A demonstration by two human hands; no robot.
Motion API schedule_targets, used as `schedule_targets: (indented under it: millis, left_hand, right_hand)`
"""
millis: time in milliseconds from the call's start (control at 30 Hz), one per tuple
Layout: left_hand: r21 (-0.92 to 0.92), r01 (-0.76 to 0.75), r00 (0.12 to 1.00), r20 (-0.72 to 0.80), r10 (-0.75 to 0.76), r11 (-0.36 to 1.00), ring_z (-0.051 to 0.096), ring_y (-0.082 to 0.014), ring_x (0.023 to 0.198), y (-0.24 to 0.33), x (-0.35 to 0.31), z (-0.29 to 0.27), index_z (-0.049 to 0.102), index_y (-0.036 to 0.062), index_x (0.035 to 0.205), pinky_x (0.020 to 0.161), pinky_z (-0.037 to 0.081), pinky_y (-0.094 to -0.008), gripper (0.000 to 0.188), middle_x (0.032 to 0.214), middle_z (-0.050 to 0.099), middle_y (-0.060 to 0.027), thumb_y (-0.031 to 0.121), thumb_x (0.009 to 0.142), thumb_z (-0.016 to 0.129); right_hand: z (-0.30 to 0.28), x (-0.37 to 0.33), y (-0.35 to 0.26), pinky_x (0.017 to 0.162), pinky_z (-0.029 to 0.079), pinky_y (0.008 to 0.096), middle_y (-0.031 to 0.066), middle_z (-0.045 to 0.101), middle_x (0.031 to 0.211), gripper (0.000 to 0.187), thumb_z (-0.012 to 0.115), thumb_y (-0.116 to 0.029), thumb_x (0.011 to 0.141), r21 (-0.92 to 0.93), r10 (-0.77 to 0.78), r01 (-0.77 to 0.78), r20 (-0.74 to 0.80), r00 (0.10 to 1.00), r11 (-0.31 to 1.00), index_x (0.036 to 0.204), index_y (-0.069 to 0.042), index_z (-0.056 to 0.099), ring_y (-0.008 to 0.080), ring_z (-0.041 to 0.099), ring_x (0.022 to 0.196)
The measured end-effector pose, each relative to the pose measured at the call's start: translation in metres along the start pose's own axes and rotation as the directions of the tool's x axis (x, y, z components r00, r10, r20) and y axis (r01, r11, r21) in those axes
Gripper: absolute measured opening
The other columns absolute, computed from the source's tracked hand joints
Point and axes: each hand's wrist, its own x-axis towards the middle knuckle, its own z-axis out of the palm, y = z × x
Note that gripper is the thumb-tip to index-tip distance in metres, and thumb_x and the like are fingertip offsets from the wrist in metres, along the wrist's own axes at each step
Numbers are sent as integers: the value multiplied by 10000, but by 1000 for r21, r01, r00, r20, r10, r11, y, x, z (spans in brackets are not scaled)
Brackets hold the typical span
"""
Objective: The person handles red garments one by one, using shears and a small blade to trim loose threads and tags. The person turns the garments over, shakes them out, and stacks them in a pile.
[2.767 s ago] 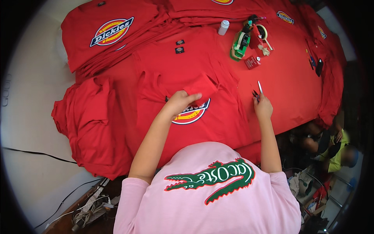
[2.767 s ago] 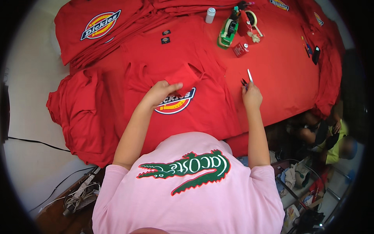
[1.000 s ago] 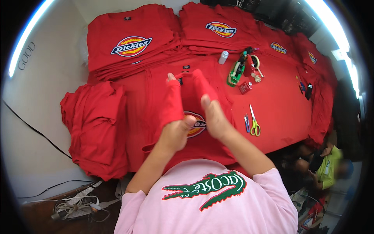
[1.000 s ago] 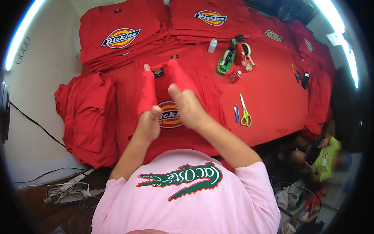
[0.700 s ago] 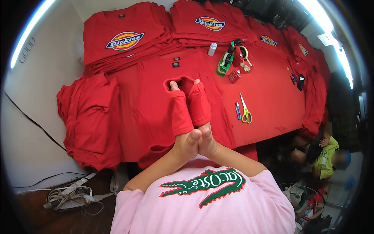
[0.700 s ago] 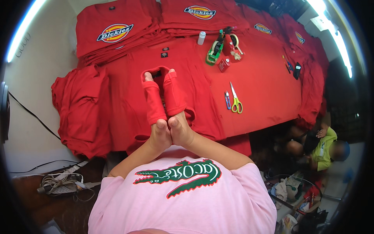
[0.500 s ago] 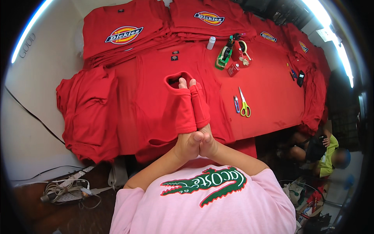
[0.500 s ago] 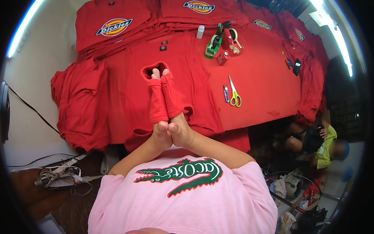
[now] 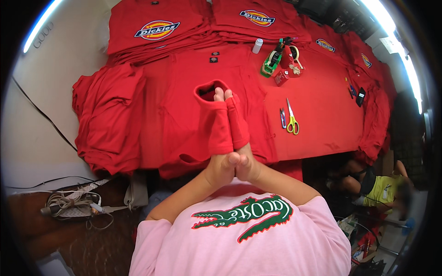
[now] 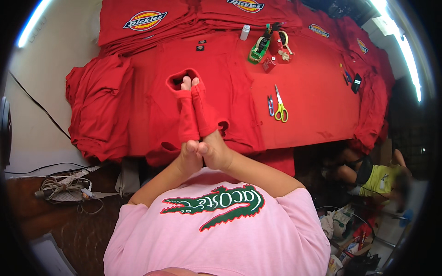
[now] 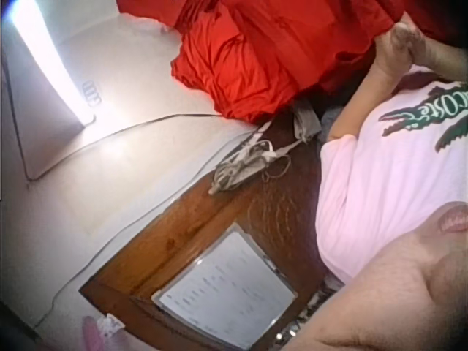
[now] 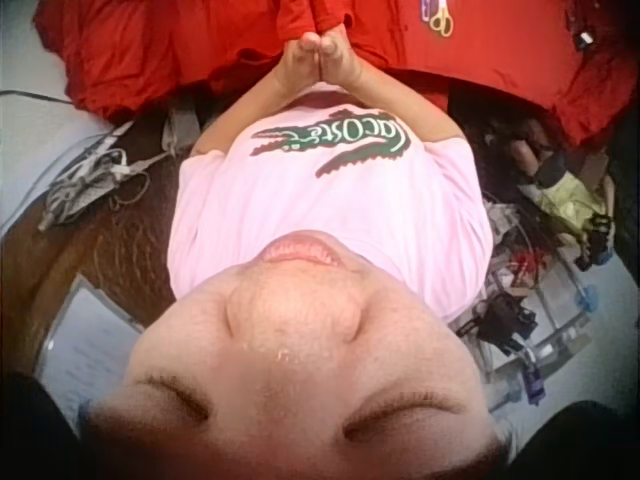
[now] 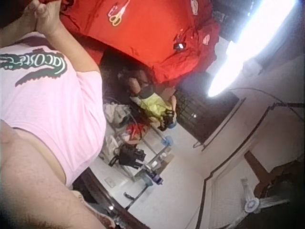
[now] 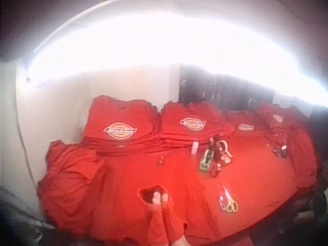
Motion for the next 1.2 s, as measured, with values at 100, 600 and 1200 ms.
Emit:
schedule_targets:
  millis: [100, 600, 1200]
  left_hand:
    - [-33, 245, 969, 38, -244, 969, 88, -307, 1621, 49, 27, -41, 19, -41, 1654, 1311, 56, -426, 1447, 1754, 41, -191, 1042, 735, 292]
    - [-593, 420, 834, 551, -34, 687, 271, -430, 1554, 162, 66, -218, 147, -57, 1643, 1161, 345, -626, 1326, 1696, 181, -310, 974, 826, 318]
    - [198, 832, 544, -478, -690, 519, 629, -79, 946, -137, -75, -304, 732, 57, 1246, 815, 484, -241, 292, 1021, 694, 13, 223, 1008, 704]
  right_hand:
    - [-40, 18, -25, 1201, 344, 413, 240, 501, 1530, 736, 561, -433, 1055, 182, 168, -154, -66, 983, 971, 1512, 123, 406, 295, 480, 1433]
    - [-241, 56, -97, 921, 542, 398, 104, 719, 1112, 257, 627, -157, 956, 467, 141, -209, 177, 974, 859, 1150, 7, 665, 263, 694, 1032]
    - [-255, -85, 212, 741, 487, 215, 16, 693, 963, 339, 774, -149, 951, -162, 546, -779, -627, 555, 606, 1255, -27, 689, 75, 620, 865]
